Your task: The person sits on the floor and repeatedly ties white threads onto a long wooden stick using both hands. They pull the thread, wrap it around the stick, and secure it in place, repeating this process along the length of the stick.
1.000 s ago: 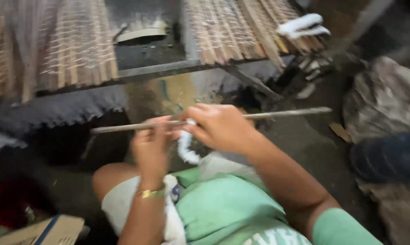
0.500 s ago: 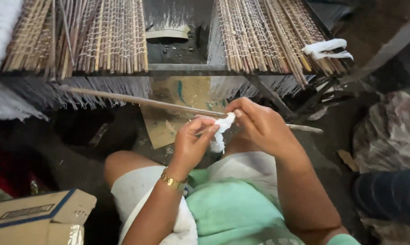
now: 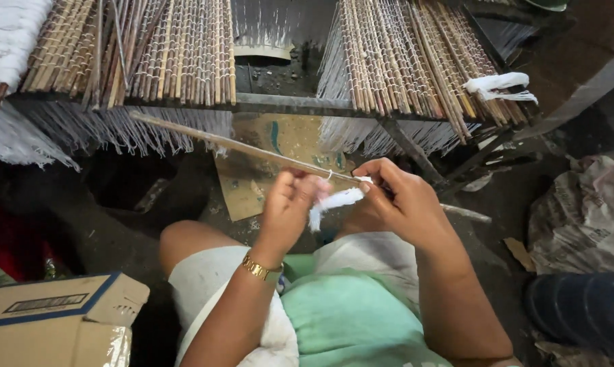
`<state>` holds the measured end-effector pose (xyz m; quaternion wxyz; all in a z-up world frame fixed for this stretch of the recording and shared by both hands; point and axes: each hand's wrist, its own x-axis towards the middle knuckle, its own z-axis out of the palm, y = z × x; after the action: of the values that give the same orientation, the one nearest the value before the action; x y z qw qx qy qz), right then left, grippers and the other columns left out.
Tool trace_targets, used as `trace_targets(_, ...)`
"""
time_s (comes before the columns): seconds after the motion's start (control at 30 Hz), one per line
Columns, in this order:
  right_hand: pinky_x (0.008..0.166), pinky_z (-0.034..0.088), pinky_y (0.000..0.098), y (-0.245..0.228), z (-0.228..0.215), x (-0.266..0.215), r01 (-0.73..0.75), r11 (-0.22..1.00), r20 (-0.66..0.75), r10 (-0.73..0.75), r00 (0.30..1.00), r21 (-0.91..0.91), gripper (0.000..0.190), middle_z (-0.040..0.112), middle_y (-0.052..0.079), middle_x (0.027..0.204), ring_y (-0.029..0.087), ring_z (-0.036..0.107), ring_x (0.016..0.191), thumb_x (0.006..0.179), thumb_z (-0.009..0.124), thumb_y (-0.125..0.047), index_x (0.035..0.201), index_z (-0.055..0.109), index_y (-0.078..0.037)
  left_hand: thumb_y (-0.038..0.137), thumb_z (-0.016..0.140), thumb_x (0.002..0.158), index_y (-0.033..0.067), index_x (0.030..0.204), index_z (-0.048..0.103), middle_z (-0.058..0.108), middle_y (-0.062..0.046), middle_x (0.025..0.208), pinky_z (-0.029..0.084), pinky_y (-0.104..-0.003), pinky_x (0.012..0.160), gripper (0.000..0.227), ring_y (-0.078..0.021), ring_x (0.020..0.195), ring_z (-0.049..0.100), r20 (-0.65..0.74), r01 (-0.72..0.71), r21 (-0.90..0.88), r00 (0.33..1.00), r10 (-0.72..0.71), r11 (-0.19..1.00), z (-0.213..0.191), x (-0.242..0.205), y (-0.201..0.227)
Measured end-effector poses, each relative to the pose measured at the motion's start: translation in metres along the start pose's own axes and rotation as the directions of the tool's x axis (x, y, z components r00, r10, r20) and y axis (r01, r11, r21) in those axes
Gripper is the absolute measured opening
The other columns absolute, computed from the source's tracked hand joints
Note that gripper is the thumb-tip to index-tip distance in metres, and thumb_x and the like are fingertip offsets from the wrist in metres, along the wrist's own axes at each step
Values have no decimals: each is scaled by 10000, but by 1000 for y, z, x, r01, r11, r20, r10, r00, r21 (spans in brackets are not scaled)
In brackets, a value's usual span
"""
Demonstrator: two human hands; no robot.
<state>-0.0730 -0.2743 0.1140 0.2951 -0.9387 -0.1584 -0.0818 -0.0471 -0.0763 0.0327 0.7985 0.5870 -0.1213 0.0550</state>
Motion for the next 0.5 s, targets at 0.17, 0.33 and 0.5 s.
trace_targets(0.17,701,569,450,-9,2,3,77,996,-4,-77,997,37,168,742,118,945,376,722,798,1013,595,-230,1102,664,-104,219,802,874,151,997,802,770,-78,852,499,-326,701,141,-233,732,631,171,-199,316,974,151,928,8,1,-45)
trace_targets(0.33,698,560,467,-4,-6,-2,37,999,-26,-36,999,21,181,718,109,893,376,707,766,1008,598,-227,1133,676,-122,182,724,957,65,953,745,722,-74,780,488,-233,627,118,-96,683,586,-30,-33,104,999,36,994,-8,7,-28)
trace_targets(0.5,702,559,431,7,3,-2,-1,1000,-65,1,998,3,188,699,67,855,318,705,768,996,630,-272,1145,690,-174,188,572,1047,73,1013,736,776,-51,838,502,-193,670,203,-60,753,604,93,61,-20,994,-59,998,9,-4,-2)
